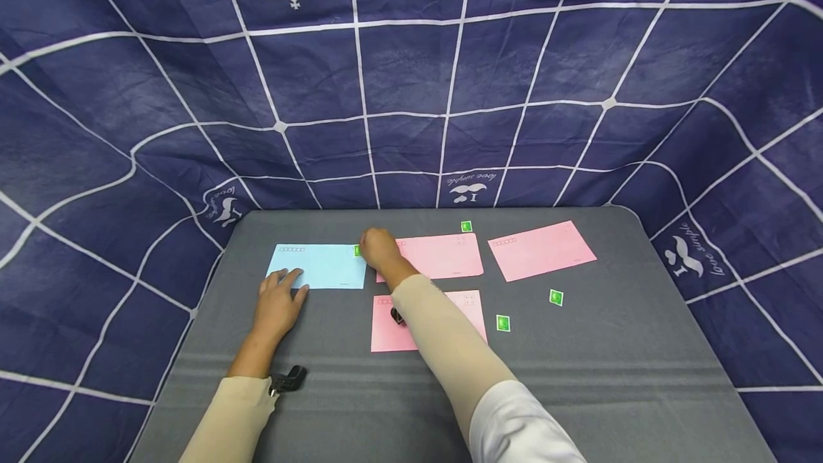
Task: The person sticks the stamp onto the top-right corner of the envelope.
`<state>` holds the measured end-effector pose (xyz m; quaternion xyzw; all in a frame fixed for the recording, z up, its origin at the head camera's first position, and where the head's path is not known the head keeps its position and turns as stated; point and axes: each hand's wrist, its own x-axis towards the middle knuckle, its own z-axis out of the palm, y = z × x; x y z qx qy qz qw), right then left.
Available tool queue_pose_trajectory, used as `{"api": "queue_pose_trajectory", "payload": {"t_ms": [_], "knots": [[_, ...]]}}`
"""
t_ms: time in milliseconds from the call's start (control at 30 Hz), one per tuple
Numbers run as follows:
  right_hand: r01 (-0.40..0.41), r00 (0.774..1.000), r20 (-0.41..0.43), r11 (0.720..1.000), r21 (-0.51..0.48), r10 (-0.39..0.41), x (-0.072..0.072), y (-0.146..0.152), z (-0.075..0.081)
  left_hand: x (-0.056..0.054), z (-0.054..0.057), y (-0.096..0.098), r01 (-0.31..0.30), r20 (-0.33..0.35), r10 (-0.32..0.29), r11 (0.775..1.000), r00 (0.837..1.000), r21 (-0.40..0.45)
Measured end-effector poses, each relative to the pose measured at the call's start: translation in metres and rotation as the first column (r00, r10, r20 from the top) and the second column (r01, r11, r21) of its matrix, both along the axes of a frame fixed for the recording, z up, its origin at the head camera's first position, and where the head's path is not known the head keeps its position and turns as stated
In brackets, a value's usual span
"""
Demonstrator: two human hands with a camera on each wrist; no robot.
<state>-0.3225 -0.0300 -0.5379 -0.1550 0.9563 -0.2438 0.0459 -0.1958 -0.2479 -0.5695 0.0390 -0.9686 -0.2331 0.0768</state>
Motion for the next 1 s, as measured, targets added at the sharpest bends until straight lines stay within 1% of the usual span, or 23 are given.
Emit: {"api": "queue_pose_trajectory", "payload": {"t_ms": [233, 400, 567, 667, 800, 900, 1000], "knots": [[0.026, 1.000, -0.003, 1.000, 0.008, -0.026, 0.0013, -0.0003, -0.0036, 0.0005, -0.0001, -0.0012, -0.001, 0.021, 0.001, 1.000, 1.000, -0.004], [0.025, 1.000, -0.008, 1.000, -0.001, -0.025, 0.0019, 0.0001, -0.0023, 0.0002, 0.0005, -0.0016, 0.008, 0.020, -0.008, 1.000, 1.000, -0.001], [0.029, 1.000, 0.000, 1.000, 0.007, -0.029, 0.0013, 0.0001, -0.0028, 0.0007, 0.0023, -0.0008, 0.002, 0.031, -0.003, 1.000, 1.000, 0.009], [0.033, 0.999, 0.001, 0.999, 0.030, -0.033, 0.0008, -0.0003, -0.0040, 0.0013, 0.0023, -0.0003, 0.000, 0.010, 0.000, 1.000, 1.000, 0.005], [0.038, 0.999, -0.003, 0.998, 0.051, -0.038, 0.0019, -0.0001, -0.0044, 0.0020, 0.0004, 0.0001, -0.001, -0.042, 0.001, 1.000, 0.999, -0.007], [0.040, 0.999, 0.000, 0.998, 0.050, -0.040, 0.0025, 0.0005, -0.0047, 0.0024, -0.0001, 0.0005, 0.000, -0.060, 0.000, 1.000, 0.998, -0.008], [0.034, 0.999, -0.012, 0.998, 0.051, -0.034, 0.0022, 0.0007, -0.0054, 0.0022, -0.0001, 0.0004, 0.002, -0.048, -0.002, 1.000, 0.999, -0.002]]}}
